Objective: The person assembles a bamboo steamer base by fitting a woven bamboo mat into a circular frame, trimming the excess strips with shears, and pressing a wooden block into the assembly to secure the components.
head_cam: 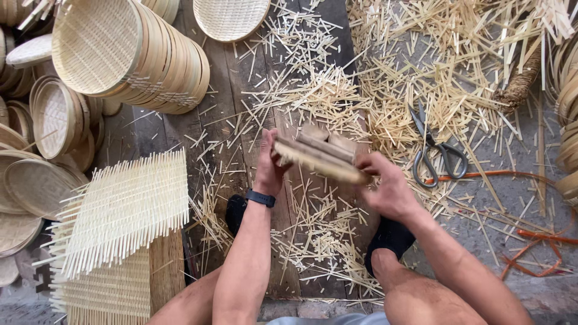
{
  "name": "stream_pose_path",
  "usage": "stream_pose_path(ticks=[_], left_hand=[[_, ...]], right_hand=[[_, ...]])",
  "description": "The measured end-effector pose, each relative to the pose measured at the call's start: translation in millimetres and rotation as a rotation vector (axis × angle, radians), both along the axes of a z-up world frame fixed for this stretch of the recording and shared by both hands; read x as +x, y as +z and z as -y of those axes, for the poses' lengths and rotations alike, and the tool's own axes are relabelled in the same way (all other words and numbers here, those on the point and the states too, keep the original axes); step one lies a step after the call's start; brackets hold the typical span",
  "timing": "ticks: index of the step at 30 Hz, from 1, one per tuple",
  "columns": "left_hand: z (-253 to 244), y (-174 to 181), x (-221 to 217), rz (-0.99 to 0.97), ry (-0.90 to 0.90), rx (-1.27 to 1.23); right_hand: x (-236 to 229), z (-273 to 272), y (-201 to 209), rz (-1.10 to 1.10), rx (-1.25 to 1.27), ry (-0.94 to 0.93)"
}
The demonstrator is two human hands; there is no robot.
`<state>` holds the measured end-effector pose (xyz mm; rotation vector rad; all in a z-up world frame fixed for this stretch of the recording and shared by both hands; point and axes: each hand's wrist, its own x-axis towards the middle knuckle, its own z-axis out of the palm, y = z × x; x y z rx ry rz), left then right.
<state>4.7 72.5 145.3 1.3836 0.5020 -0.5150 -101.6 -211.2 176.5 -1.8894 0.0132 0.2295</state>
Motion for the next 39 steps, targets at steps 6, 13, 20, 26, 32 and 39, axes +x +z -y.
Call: stream_pose_path(ticks=[6,13,20,26,32,39], left_hand=[[21.2,39.1,-40.1,0.176,0.034,-0.169],[41.2,57.2,-72.5,0.294,-0.146,0.305],[45.5,53.2,-84.3,0.385,-0.136,0.647],[-1.7,25.4,-65.8,0.21,-0.036,0.62],[-102.9,44.0,-28.5,0.163,0.11,0.644],[-123.5,55.9,10.5,0.062,0.195,0.324]], right_hand=[[-27.2,-21.3,-2.8,0.032,-0.176,0.135],[4.2,-29.4,-22.3,0.013,-0.013,-0.006],[-1.0,-46.9,-11.9,-0.126,0.008,-0.098],[-24.6,-5.0,-38.0,-0.284,0.521,-0.1],[-70.4,32.6,-106.3,-0.395,1.196,-0.308],[-36.6,-30.8,-113.1,-0.675,1.099,-0.443]])
